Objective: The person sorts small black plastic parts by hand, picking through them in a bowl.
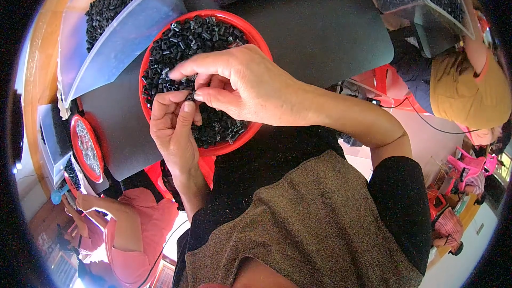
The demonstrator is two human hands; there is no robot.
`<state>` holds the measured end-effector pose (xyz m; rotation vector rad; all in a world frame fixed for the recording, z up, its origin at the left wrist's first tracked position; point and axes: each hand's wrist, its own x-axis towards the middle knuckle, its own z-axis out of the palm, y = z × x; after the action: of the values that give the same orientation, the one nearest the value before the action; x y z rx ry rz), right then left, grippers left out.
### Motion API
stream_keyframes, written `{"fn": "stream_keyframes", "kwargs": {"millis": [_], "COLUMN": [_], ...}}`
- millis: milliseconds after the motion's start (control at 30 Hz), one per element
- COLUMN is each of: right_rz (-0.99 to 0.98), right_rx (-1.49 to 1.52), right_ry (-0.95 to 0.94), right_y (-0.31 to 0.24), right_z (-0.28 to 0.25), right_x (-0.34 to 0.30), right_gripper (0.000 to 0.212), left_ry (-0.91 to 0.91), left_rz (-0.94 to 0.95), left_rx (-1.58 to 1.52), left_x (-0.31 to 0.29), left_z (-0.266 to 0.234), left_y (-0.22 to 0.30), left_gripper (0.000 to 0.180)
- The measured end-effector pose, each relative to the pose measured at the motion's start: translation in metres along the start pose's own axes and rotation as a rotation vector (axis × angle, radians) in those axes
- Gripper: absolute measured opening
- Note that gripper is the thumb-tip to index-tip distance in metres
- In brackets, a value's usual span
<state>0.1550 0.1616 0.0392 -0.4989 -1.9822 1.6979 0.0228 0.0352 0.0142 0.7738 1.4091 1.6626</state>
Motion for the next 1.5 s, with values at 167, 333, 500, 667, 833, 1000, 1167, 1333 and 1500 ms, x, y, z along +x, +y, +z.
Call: {"fn": "stream_keyframes", "kwargs": {"millis": [167,333,500,667,833,1000,1167,1333,1500], "right_rz": [-0.011,0.133,0.295,0.374,0.32,0.155,0.234,0.28,0.406], "right_rx": [-0.042,-0.039,0.056,0.158,0.149,-0.051,0.041,0.13,0.228], "right_ry": [-0.033,-0.157,-0.277,-0.258,-0.205,-0.158,-0.167,-0.214,-0.255], "right_y": [-0.004,-0.006,-0.009,-0.011,-0.009,-0.01,-0.015,-0.008,-0.008], "right_z": [-0.003,-0.011,-0.02,-0.02,-0.016,-0.013,-0.014,-0.019,-0.019], "right_x": [0.0,0.002,0.0,-0.002,-0.004,-0.007,-0.009,-0.012,-0.009], "right_gripper": [0.034,0.015,0.013,0.012,0.011,0.01,0.013,0.012,0.011], "left_ry": [0.006,-0.023,-0.072,-0.099,-0.097,-0.086,-0.076,-0.144,-0.141], "left_rz": [0.003,-0.023,-0.035,-0.028,-0.031,-0.002,-0.002,-0.071,0.044], "left_rx": [0.083,0.101,0.113,0.074,0.003,0.121,0.21,0.2,0.217], "left_x": [-0.002,-0.005,-0.006,-0.006,-0.006,-0.007,-0.011,-0.012,-0.014], "left_z": [0.002,0.002,0.004,0.004,0.005,0.006,0.01,0.012,0.012], "left_y": [0.002,0.004,0.005,0.004,0.003,0.006,0.01,0.01,0.002], "left_gripper": [0.015,0.014,0.013,0.012,0.011,0.013,0.012,0.012,0.011]}}
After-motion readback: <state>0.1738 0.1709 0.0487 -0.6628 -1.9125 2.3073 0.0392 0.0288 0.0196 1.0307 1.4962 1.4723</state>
